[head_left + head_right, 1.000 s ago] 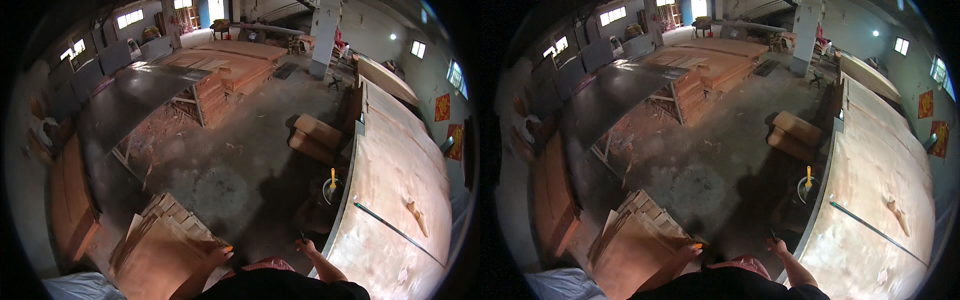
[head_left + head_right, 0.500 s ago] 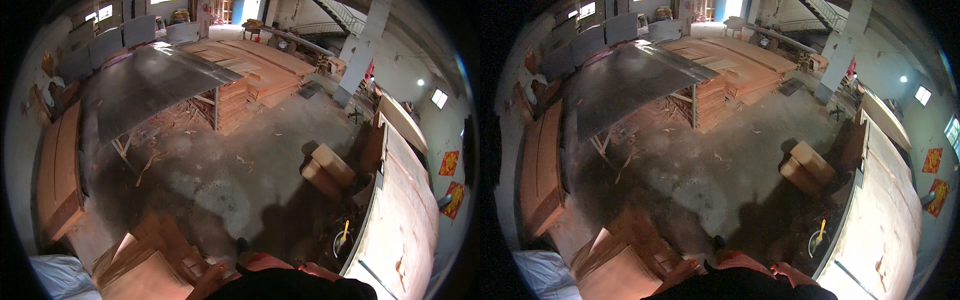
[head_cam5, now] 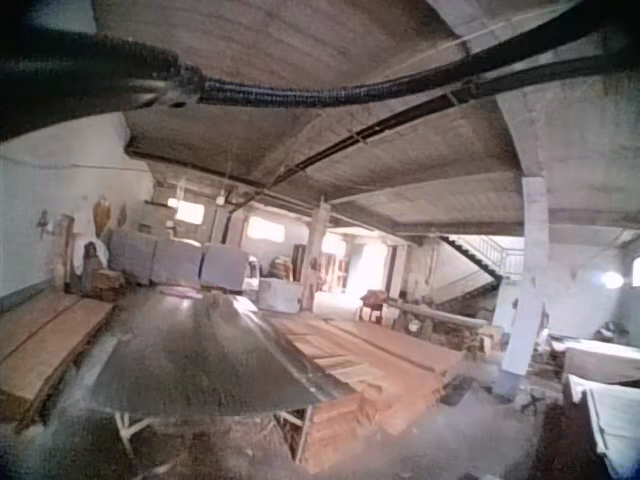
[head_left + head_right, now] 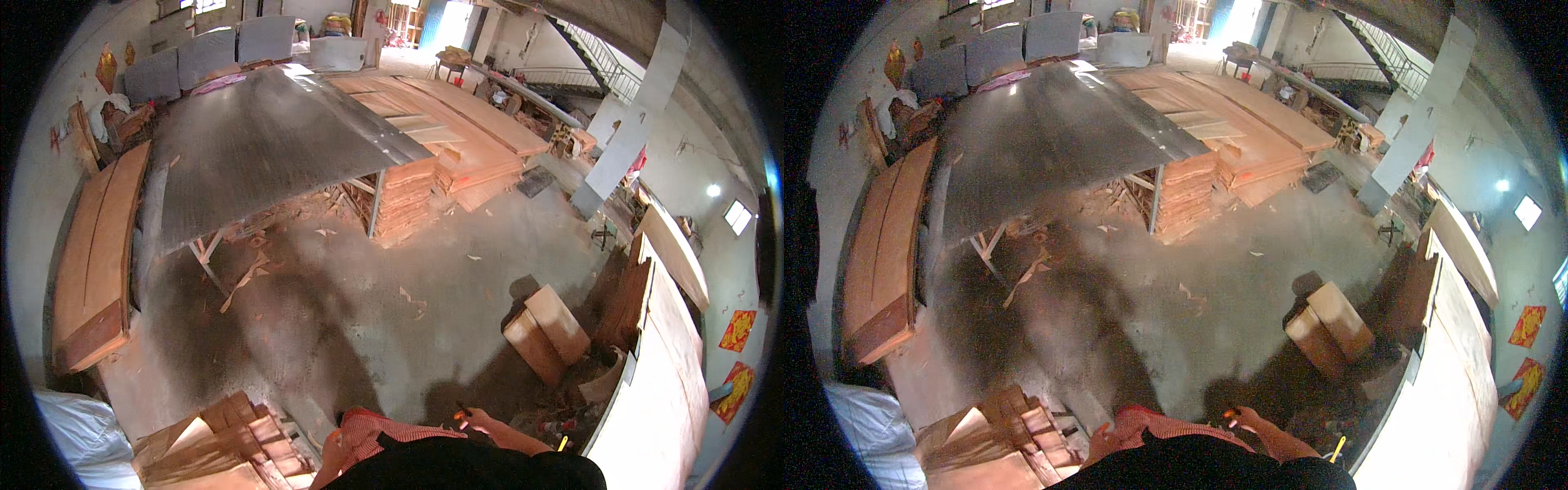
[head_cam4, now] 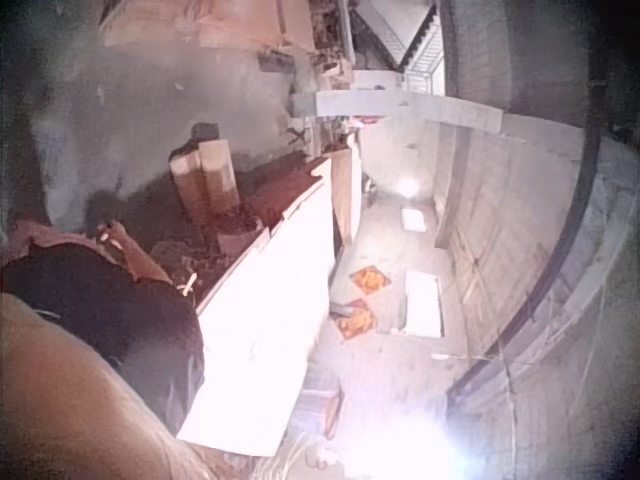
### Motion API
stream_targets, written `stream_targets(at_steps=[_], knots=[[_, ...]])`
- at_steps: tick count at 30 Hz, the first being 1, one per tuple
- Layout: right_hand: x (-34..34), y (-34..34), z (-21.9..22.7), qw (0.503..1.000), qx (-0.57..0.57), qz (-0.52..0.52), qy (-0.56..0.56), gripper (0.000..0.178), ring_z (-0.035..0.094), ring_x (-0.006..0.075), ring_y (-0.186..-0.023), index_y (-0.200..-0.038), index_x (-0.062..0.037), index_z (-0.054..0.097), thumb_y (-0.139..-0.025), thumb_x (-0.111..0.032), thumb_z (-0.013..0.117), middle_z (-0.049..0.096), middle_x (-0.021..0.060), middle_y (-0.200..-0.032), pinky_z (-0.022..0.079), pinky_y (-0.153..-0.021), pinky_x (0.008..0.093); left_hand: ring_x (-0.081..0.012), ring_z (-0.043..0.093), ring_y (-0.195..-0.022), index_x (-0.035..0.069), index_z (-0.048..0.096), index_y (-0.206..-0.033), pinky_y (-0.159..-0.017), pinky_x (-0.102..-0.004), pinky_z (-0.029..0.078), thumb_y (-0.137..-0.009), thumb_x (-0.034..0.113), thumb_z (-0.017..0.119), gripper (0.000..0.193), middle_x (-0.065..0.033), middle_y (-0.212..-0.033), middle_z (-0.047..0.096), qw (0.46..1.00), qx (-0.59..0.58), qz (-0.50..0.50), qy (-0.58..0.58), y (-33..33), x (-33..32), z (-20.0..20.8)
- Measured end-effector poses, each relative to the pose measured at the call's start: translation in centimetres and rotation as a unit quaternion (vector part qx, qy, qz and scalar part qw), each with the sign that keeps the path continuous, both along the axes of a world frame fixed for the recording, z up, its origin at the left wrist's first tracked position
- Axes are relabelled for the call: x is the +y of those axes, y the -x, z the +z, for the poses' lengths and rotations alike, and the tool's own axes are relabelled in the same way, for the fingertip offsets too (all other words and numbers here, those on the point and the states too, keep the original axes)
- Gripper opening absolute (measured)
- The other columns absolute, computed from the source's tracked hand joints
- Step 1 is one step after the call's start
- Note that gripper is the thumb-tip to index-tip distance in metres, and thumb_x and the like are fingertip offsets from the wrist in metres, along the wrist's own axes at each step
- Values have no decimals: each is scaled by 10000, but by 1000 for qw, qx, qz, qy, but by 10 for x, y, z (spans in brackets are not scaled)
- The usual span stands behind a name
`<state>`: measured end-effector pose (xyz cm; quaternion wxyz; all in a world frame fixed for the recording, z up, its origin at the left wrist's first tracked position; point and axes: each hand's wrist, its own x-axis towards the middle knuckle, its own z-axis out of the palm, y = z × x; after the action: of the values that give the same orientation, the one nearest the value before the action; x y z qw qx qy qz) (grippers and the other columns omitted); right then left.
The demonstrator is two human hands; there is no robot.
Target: The person uses a long metal ruler and a utility knife to cut thin sheets of wood veneer on a large workbench. They measure and mark the veneer, then cut along the ruler to create straight edges and remove excess material.
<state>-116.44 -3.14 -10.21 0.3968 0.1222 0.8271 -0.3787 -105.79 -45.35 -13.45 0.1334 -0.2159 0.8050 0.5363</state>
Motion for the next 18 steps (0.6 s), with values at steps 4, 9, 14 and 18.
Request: stream_targets(at_steps=[4,9,14,18], knots=[[-17,46,-28,971,11,207,-115,257,564,176,-694,-1031,-111,567,-806,-208,491,623,72,-814,433,-611,298,-297,555,-860,16,545,-1006,-739,-342,435,-774,371,513,425,-191,-922,574,982,173,80,16,86,-28,0],[93,58,-130,960,-81,-167,211,260,564,141,-685,-1014,-129,567,-771,-186,494,611,76,-801,445,-596,277,-277,552,-886,18,542,-1016,-763,-330,428,-776,336,517,399,-153,-955,580,988,134,-49,-56,216,-50,26],[-122,181,2,973,58,191,-118,262,549,141,-633,-1027,-120,569,-777,-180,515,604,59,-738,445,-595,297,-278,563,-874,44,567,-987,-750,-333,436,-781,350,509,374,-134,-913,600,995,91,-47,-16,291,-143,38],[-205,248,60,993,71,95,-16,260,559,162,-668,-1008,-140,577,-804,-286,507,611,50,-749,430,-603,314,-285,566,-872,45,576,-976,-754,-357,436,-779,362,503,381,-145,-903,602,993,73,-88,0,347,-191,5]])
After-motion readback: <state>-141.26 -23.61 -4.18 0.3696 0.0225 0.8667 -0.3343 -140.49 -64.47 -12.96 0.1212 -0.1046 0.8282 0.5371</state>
